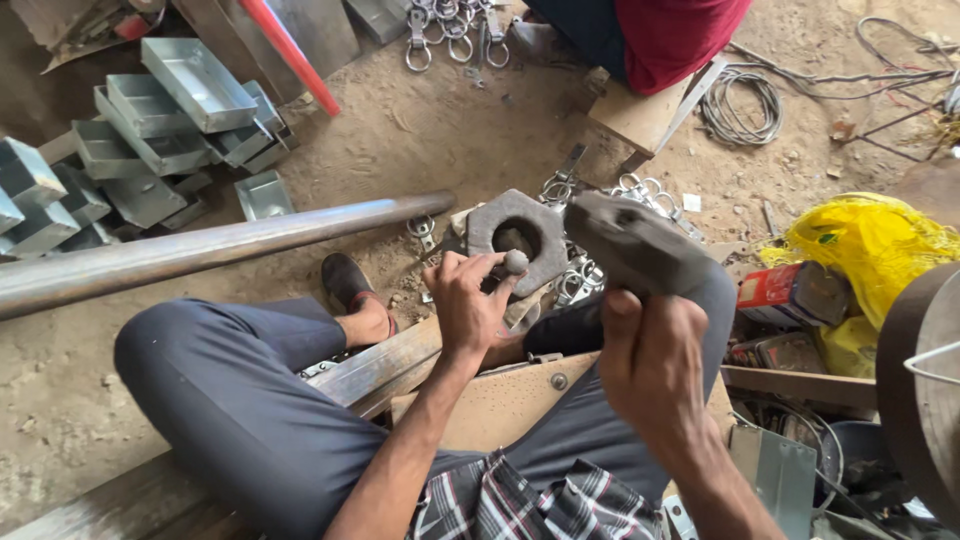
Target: The person straightens and flattens metal components using a hammer and a large hexagonal metal block as an anvil, placing each piece into a hole or on the surface and striking it.
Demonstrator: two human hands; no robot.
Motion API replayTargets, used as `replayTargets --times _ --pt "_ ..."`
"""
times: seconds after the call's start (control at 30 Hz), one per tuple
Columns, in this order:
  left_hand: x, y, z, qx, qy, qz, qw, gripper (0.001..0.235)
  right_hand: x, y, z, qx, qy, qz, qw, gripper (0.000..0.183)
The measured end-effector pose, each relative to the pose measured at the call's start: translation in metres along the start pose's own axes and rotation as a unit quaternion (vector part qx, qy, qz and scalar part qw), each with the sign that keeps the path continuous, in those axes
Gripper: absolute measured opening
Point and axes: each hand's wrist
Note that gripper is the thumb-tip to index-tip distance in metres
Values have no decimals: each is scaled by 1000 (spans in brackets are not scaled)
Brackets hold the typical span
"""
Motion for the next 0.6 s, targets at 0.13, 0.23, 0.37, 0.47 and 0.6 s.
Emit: replayTargets --times 0.13,0.23,0.37,0.47,0.6 --pt "-4 -4 -1 8 -17 -8 1000 34 13 -31 1 -81 -42 -2 996 20" --pt "-3 0 3 16 -14 2 1000 37 14 -35 -4 -150 -93 34 984 21" --pt "1 -1 -3 5 30 16 999 36 19 -12 -9 -147 -129 47 980 26" --pt "-3 -1 0 7 39 28 999 35 44 18 5 104 -147 -355 917 21" --pt "-14 -9 -2 10 31 9 999 40 65 -10 31 381 -306 -872 -11 18"
Point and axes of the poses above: each hand's wrist, its own z-axis away from the middle knuckle, its own y-axis out of the back of the hand, x = y × z, and after that the axes turned 13 degrees about y, right-handed
